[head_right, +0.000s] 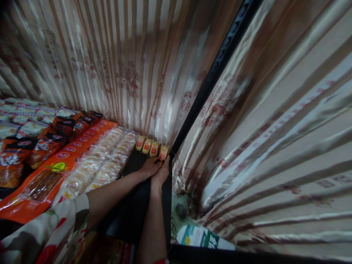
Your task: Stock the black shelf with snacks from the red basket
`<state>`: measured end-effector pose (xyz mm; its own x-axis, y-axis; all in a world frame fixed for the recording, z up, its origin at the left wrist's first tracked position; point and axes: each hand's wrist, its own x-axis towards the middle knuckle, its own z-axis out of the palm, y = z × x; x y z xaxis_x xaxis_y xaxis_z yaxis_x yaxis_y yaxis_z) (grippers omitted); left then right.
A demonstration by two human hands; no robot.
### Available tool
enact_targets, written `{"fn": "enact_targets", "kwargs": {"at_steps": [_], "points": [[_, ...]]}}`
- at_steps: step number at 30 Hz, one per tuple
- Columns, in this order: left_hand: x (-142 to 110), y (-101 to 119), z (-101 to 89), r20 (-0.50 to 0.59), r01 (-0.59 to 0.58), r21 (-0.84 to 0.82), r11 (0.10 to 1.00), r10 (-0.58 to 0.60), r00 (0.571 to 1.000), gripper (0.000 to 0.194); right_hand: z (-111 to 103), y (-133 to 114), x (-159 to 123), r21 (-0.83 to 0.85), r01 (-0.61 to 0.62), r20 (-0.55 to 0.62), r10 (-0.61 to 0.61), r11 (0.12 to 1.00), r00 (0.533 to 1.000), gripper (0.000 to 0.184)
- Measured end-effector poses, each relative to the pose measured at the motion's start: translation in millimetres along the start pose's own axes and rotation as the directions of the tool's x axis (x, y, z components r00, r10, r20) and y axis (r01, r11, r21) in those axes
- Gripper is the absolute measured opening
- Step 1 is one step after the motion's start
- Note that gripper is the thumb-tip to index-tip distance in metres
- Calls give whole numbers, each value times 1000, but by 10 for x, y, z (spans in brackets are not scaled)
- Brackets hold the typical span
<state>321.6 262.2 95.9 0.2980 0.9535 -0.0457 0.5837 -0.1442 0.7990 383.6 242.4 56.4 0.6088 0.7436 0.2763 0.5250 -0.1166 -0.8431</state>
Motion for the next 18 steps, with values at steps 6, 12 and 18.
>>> {"fn": "enact_targets", "kwargs": {"at_steps": [6,12,18], "points": [[32,-87,56,-16,-35,-17,999,35,999,30,76,95,51,65,62,45,-65,996,997,59],[-19,-56,6,-71,30,-117,993,-38,997,28,106,158,81,75,98,51,-102,992,993,59],[-81,7,-160,-244,124,-40,992,-130,961,43,116,92,63,-4,54,115,-53,999,992,59]]}}
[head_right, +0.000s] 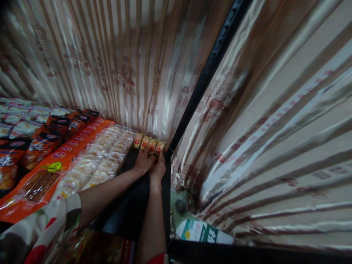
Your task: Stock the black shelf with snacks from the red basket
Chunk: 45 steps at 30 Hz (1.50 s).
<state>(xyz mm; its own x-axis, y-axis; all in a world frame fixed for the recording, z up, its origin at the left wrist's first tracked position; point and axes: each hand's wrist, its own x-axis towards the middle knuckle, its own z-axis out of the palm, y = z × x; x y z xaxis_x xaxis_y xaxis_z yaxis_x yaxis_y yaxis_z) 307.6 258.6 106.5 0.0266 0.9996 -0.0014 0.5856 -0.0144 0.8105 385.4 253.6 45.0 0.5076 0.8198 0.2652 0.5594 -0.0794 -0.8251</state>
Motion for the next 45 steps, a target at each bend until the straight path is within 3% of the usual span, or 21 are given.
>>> {"fn": "enact_targets", "kwargs": {"at_steps": [7,19,23,26,30,35,40,45], "points": [[66,-82,36,16,-75,14,997,75,997,38,13,-22,-8,-154,21,-21,-24,988,999,49],[108,-175,81,35,-176,93,980,173,984,36,69,18,-9,-179,48,-8,-50,983,999,49],[106,-186,78,33,-202,63,977,200,979,36,58,8,-24,-138,105,-86,-117,985,989,50],[146,-234,113,28,-213,64,975,212,977,38,48,-16,-33,-146,139,-49,-148,979,988,50],[216,-302,160,43,-229,87,970,226,973,33,45,-51,-41,-182,131,-5,-134,975,991,51],[151,-245,90,94,-290,190,938,277,956,33,43,-58,-45,-199,97,-71,-113,975,991,52],[26,-180,6,33,-248,234,940,247,968,46,49,-32,-32,-191,92,-89,-111,977,990,50],[25,-193,17,39,-258,271,927,257,966,40,71,-12,-25,-184,68,-135,-94,981,986,45]]}}
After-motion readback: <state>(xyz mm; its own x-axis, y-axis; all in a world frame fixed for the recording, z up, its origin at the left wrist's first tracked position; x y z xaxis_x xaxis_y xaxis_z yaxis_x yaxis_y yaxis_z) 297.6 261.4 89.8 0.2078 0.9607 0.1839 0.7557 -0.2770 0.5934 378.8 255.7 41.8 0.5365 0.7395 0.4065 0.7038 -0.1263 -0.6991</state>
